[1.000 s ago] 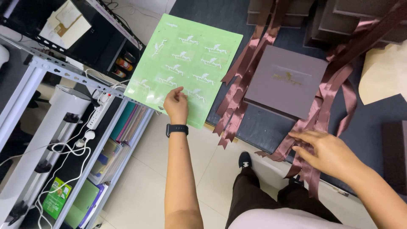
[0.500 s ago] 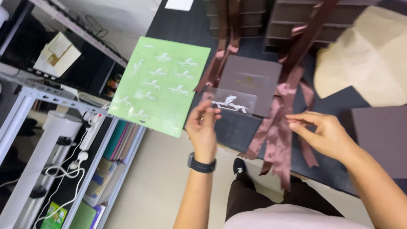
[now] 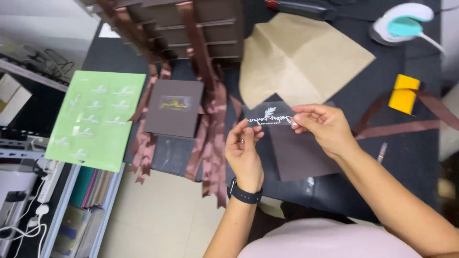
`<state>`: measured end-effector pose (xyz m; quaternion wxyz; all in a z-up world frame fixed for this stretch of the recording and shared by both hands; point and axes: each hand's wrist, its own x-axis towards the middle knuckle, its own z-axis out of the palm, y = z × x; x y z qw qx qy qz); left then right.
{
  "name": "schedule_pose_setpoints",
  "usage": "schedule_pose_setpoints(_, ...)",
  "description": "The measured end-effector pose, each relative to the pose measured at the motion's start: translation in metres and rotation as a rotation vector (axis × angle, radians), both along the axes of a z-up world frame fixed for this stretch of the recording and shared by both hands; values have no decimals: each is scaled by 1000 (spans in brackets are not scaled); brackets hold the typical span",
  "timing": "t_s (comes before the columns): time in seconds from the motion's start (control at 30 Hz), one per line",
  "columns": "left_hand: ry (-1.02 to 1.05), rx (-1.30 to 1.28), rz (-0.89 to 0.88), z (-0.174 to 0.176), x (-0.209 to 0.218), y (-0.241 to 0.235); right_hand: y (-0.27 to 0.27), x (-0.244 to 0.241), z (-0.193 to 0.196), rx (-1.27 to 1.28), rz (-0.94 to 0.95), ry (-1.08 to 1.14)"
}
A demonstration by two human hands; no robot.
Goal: Applying gold foil logos to brown gift boxes using a handheld heat press and protective paper
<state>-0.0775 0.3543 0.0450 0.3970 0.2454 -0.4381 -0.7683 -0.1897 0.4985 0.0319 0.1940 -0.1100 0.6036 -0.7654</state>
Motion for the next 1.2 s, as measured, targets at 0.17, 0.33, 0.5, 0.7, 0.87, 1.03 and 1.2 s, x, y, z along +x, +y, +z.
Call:
schedule_pose_setpoints(0.17, -192, -352, 84, 10, 1, 38, 40, -11, -2, 19, -23, 17)
schedule_pose_setpoints(0.33, -205, -1641, 131, -4, 10, 51, 51, -3, -20, -21, -111, -125)
schedule_pose_setpoints(0.5, -79, -1823, 144, -15, -5, 62, 61, 18, -42, -10, -148, -257)
schedule_pose_setpoints(0.7, 72, -1869, 144, -6, -5, 64, 69, 41, -33, -1, -192, -321)
schedule_pose_setpoints(0.87, 167, -1866, 76, 5, -6, 62, 84, 46, -27, -108, -165, -341)
schedule_pose_setpoints(1.03, 280, -1663, -95, 19, -14, 66, 105, 34, -42, -322, -60, -415)
schedule_pose_setpoints(1.2, 148, -954, -302, 44, -19, 82, 82, 19, -9, -297, -1, -512)
